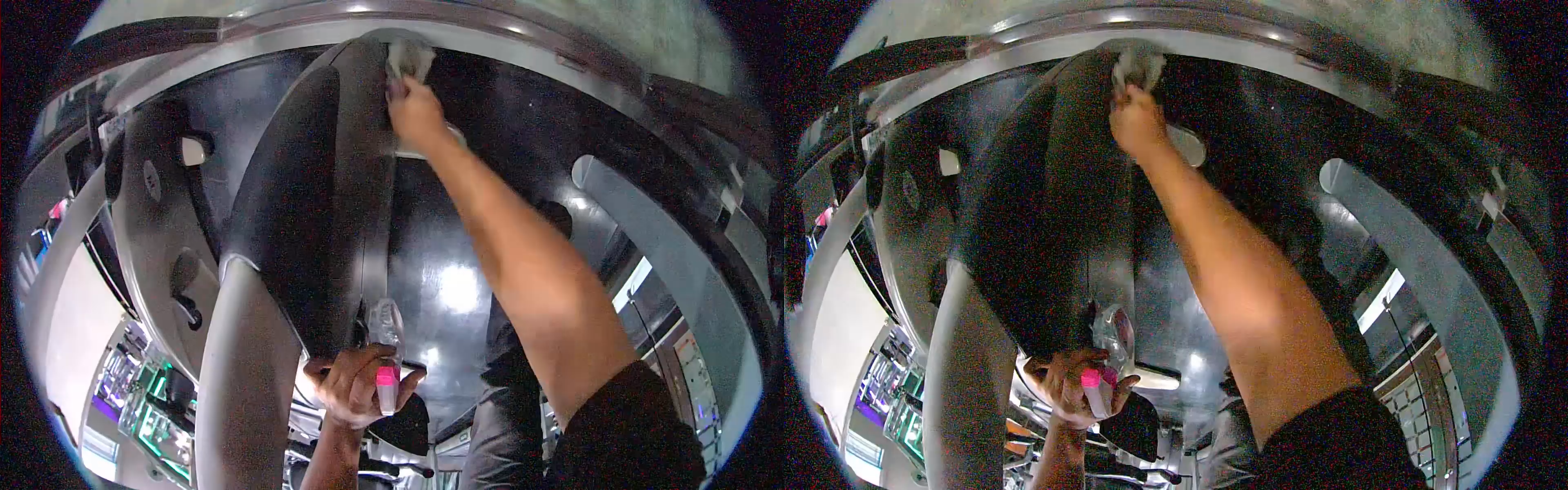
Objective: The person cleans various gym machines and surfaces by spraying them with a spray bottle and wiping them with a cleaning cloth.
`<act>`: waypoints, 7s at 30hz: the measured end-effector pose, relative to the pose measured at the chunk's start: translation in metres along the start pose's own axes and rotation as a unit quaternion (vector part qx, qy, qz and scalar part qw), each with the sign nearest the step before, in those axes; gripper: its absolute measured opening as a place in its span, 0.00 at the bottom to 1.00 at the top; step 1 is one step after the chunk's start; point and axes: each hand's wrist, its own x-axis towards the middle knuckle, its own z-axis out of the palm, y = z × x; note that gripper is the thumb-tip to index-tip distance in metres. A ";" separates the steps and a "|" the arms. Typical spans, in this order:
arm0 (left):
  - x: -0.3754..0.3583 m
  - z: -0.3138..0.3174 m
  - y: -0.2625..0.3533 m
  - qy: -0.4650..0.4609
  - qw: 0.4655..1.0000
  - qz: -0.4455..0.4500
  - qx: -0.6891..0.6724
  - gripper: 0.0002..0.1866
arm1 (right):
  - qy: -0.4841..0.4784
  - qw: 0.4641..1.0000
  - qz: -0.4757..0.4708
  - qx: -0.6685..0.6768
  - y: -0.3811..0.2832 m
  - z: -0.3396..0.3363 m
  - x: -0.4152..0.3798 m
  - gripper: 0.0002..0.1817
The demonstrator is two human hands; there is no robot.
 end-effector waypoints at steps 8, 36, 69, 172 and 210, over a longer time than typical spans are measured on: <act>-0.004 0.009 0.001 0.040 0.999 0.011 0.034 0.24 | 0.001 0.996 0.009 0.086 0.035 0.024 -0.162 0.12; -0.177 -0.003 0.221 0.341 0.869 -0.300 -0.196 0.30 | -0.220 0.928 0.275 0.119 0.208 -0.221 -0.402 0.21; -0.494 0.072 0.170 0.325 0.831 -0.396 -0.219 0.29 | -0.241 0.962 0.020 0.123 0.151 -0.136 -0.575 0.26; -0.457 0.007 0.024 0.317 0.849 -0.338 -0.253 0.26 | -0.139 0.983 -0.085 0.088 0.293 0.150 -0.597 0.18; -0.537 -0.081 -0.067 0.387 0.870 -0.297 0.069 0.16 | -0.007 0.671 -0.679 -0.298 0.032 0.152 -0.552 0.13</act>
